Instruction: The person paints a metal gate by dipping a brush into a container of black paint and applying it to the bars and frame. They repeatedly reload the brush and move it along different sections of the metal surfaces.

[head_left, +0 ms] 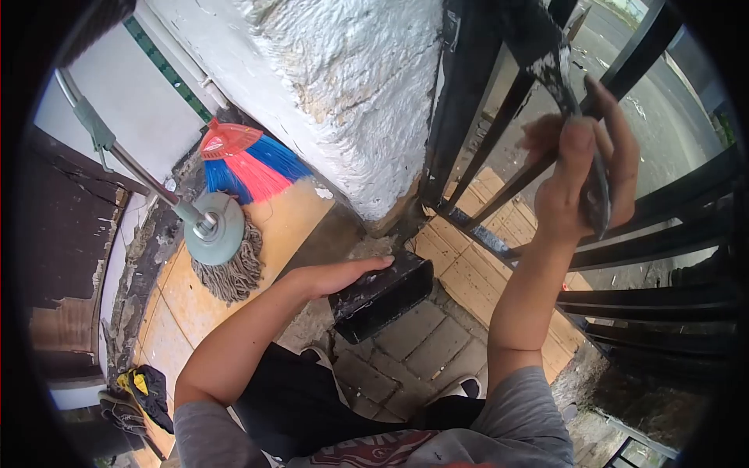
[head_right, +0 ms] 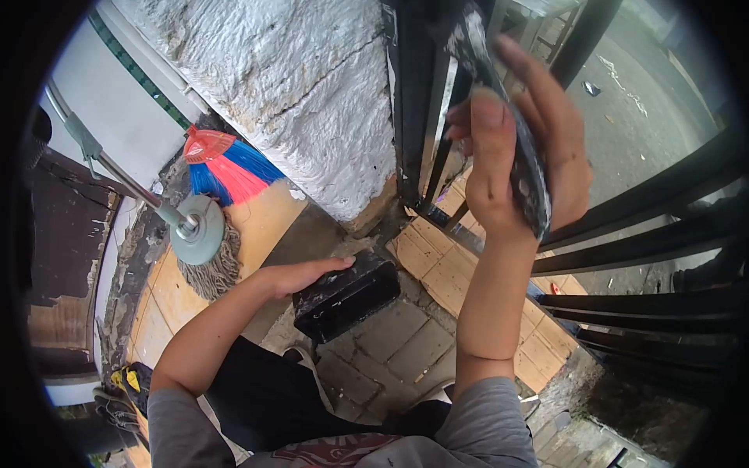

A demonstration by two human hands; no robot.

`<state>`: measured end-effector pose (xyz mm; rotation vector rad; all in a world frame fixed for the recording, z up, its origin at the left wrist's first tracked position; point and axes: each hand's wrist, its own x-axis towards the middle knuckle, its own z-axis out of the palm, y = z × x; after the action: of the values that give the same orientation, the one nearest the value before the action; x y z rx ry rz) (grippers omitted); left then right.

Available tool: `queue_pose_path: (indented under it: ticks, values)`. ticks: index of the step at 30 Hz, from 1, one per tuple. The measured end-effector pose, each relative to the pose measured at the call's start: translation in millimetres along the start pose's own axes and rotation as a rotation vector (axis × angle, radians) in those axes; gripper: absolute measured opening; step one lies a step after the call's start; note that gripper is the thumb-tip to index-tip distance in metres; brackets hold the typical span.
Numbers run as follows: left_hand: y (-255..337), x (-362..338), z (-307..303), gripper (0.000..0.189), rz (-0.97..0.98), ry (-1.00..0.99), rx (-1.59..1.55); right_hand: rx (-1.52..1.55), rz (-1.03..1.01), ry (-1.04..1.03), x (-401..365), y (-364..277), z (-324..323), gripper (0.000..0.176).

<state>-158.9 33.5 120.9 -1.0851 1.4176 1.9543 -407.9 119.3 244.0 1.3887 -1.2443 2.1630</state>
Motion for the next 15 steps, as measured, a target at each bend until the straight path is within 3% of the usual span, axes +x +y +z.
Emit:
queue_pose_path:
  ticks: [6, 9, 12, 13, 15]
  values:
    - [5.6, 18.7, -10.6, 0.072, 0.008, -0.068, -0.014, -0.492, 0.053, -0.080, -19.3, 2.9, -15.7, 0.012]
    - [3.6, 17.7, -12.4, 0.074, 0.000, -0.062, 0.086, -0.595, 0.258, -0.343, -37.1, 1.1, -20.0, 0.011]
    - [-0.3, 14.4, -8.7, 0.076, 0.022, -0.055, 0.233, -0.550, 0.063, -0.400, -23.5, -6.1, -13.0, 0.010]
    - [-2.7, 13.9, -10.3, 0.077, 0.003, -0.085, 0.239, -0.527, -0.011, -0.322, -11.8, -14.0, -4.8, 0.011]
    - [-9.5, 16.5, -13.1, 0.075, -0.045, -0.163, 0.190, -0.280, 0.046, -0.043, 13.6, -26.7, 13.6, 0.018]
